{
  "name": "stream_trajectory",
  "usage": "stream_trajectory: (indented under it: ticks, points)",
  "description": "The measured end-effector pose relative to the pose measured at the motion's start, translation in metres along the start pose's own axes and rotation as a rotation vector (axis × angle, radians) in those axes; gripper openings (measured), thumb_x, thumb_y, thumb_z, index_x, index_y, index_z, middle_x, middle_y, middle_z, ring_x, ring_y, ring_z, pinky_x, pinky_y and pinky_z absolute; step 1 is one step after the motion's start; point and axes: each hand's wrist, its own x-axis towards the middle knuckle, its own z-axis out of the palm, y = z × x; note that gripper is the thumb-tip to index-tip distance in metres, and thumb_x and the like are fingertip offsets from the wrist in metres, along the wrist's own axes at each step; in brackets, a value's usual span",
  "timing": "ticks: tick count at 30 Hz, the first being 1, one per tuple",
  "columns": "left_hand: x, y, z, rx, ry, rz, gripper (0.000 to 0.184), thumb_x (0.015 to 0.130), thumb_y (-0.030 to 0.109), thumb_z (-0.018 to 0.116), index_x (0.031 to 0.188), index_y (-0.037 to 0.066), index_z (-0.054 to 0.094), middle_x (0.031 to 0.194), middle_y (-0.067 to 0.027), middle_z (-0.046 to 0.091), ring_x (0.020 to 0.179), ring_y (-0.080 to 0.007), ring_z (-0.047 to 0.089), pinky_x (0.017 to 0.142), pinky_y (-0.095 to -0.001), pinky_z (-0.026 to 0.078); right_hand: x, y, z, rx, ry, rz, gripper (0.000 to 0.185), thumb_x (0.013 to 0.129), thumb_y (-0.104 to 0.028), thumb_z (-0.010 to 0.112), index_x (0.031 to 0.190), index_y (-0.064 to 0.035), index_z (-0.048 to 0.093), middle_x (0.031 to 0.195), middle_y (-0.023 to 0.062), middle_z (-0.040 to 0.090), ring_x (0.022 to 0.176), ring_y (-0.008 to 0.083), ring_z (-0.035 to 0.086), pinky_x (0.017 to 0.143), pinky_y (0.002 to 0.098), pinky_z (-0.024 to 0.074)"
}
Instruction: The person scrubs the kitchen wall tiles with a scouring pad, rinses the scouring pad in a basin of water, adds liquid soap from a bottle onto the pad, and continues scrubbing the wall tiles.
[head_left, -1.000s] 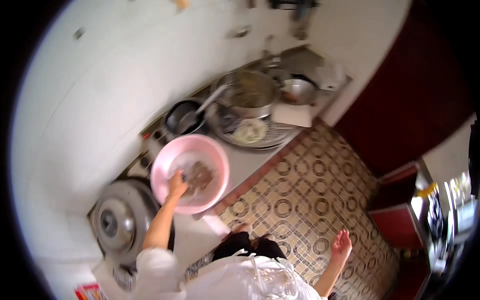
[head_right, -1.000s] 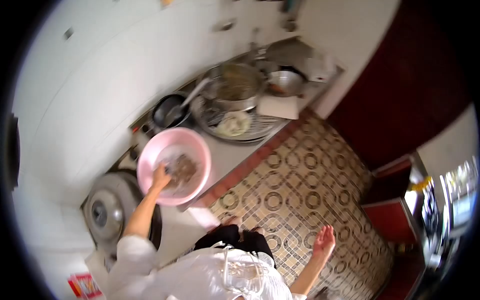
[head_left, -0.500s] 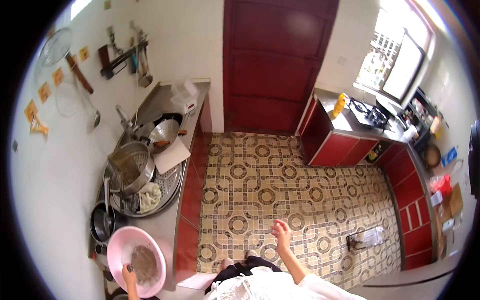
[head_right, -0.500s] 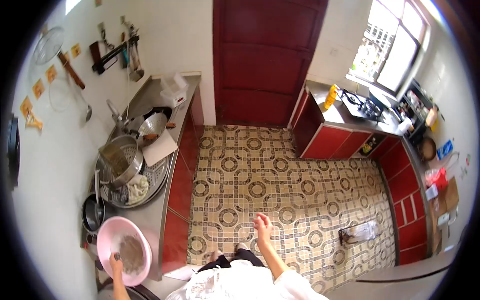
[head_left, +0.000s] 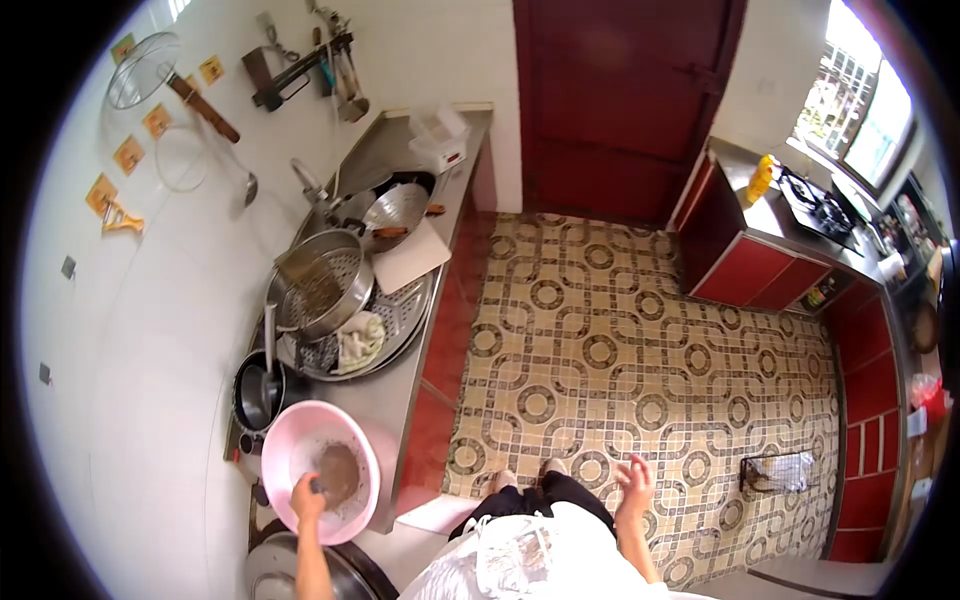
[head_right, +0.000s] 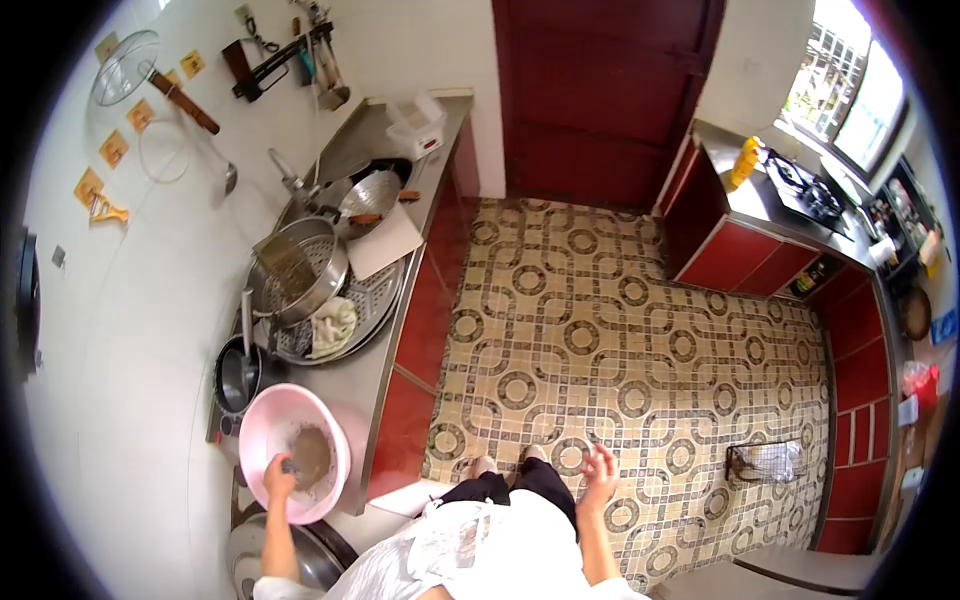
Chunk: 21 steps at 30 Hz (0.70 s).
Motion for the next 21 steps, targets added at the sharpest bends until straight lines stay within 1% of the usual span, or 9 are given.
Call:
stream_trajectory:
  ticks: [3, 5, 9, 12, 14, 16, 17, 19, 21]
  points:
    - [0.009, -0.009, 0.003, -0.215, 0.044, 0.147, 0.045, 0.071, -0.007, 0.057, 0.113, 0.007, 0.062, 0.104, -0.0117, 0.063, 0.1, -0.0232, 0.059, 0.087, -0.0343, 0.047, 0.008, -0.018, -0.017, -0.013, 0.079, -0.021, 0.029, 0.092, -0.023, 0.053, 0.116, -0.007, 0.058, 0.119, 0.0062, 0.058, 0.094, 0.0178, 0.061, 0.075, 0.0298, 0.0475]
    - [-0.007, 0.034, -0.021, -0.76, -0.019, 0.244, 0.046, 0.075, -0.008, 0.057, 0.12, 0.003, 0.058, 0.113, -0.0113, 0.06, 0.104, -0.0222, 0.058, 0.093, -0.0334, 0.045, 0.019, -0.041, -0.013, 0.021, 0.093, -0.028, 0.03, 0.093, -0.024, 0.053, 0.117, -0.0077, 0.057, 0.12, 0.0057, 0.058, 0.097, 0.0177, 0.06, 0.076, 0.0294, 0.0472]
    - [-0.052, 0.109, -0.054, -0.967, -0.194, 0.508, 0.046, 0.088, -0.002, 0.05, 0.133, 0.006, 0.046, 0.115, -0.011, 0.056, 0.106, -0.0202, 0.054, 0.098, -0.0353, 0.042, 0.043, -0.073, 0.035, 0.219, 0.045, -0.03, 0.034, 0.093, -0.028, 0.052, 0.122, -0.0099, 0.055, 0.123, 0.0043, 0.057, 0.103, 0.0175, 0.057, 0.082, 0.029, 0.0458]
    - [-0.037, 0.078, -0.019, -1.446, -0.098, 0.256, 0.037, 0.088, 0.0, 0.051, 0.123, 0.008, 0.054, 0.108, -0.0087, 0.06, 0.101, -0.0201, 0.056, 0.095, -0.0367, 0.043, 0.056, -0.073, 0.068, 0.327, -0.008, 0.05, 0.036, 0.094, -0.031, 0.051, 0.123, -0.011, 0.055, 0.125, 0.0018, 0.057, 0.106, 0.0174, 0.056, 0.085, 0.0298, 0.0452]
    - [0.008, -0.01, 0.015, 0.442, 0.154, 0.341, 0.034, 0.077, -0.003, 0.052, 0.106, 0.012, 0.061, 0.101, -0.0075, 0.064, 0.099, -0.0237, 0.06, 0.088, -0.0399, 0.047, 0.063, -0.065, 0.084, 0.383, -0.071, 0.126, 0.034, 0.093, -0.031, 0.052, 0.119, -0.0113, 0.058, 0.123, 0.0005, 0.058, 0.106, 0.0179, 0.056, 0.086, 0.0306, 0.0455]
    - [-0.004, -0.016, 0.035, 0.312, 0.156, 0.451, 0.029, 0.074, -0.007, 0.054, 0.099, 0.007, 0.062, 0.09, -0.0091, 0.064, 0.091, -0.0255, 0.061, 0.088, -0.0369, 0.046, 0.067, -0.061, 0.091, 0.377, -0.07, 0.165, 0.034, 0.093, -0.031, 0.052, 0.12, -0.0111, 0.057, 0.123, 0.0011, 0.058, 0.105, 0.018, 0.057, 0.084, 0.0305, 0.0461]
    - [0.011, -0.027, 0.028, 0.083, 0.173, 0.374, 0.037, 0.072, -0.011, 0.054, 0.103, 0.008, 0.061, 0.089, -0.0076, 0.062, 0.089, -0.0213, 0.061, 0.08, -0.0341, 0.05, 0.067, -0.058, 0.096, 0.365, -0.042, 0.221, 0.035, 0.093, -0.031, 0.052, 0.121, -0.011, 0.057, 0.122, 0.0017, 0.058, 0.104, 0.0181, 0.058, 0.083, 0.0304, 0.0467]
    - [-0.033, 0.045, -0.009, -0.474, 0.062, 0.162, 0.044, 0.076, -0.013, 0.051, 0.112, 0.011, 0.059, 0.094, -0.006, 0.059, 0.086, -0.0141, 0.058, 0.065, -0.0256, 0.052, 0.068, -0.062, 0.095, 0.337, -0.049, 0.171, 0.034, 0.093, -0.031, 0.052, 0.119, -0.01, 0.057, 0.122, 0.0022, 0.059, 0.103, 0.0184, 0.059, 0.081, 0.0304, 0.0472]
    - [-0.062, 0.092, -0.04, -0.82, -0.007, 0.317, 0.043, 0.083, -0.006, 0.052, 0.122, 0.012, 0.052, 0.111, -0.0085, 0.053, 0.096, -0.0188, 0.057, 0.074, -0.0382, 0.055, 0.07, -0.06, 0.098, 0.343, 0.019, 0.219, 0.034, 0.093, -0.031, 0.052, 0.118, -0.0092, 0.057, 0.121, 0.0023, 0.059, 0.102, 0.0186, 0.059, 0.08, 0.0301, 0.0475]
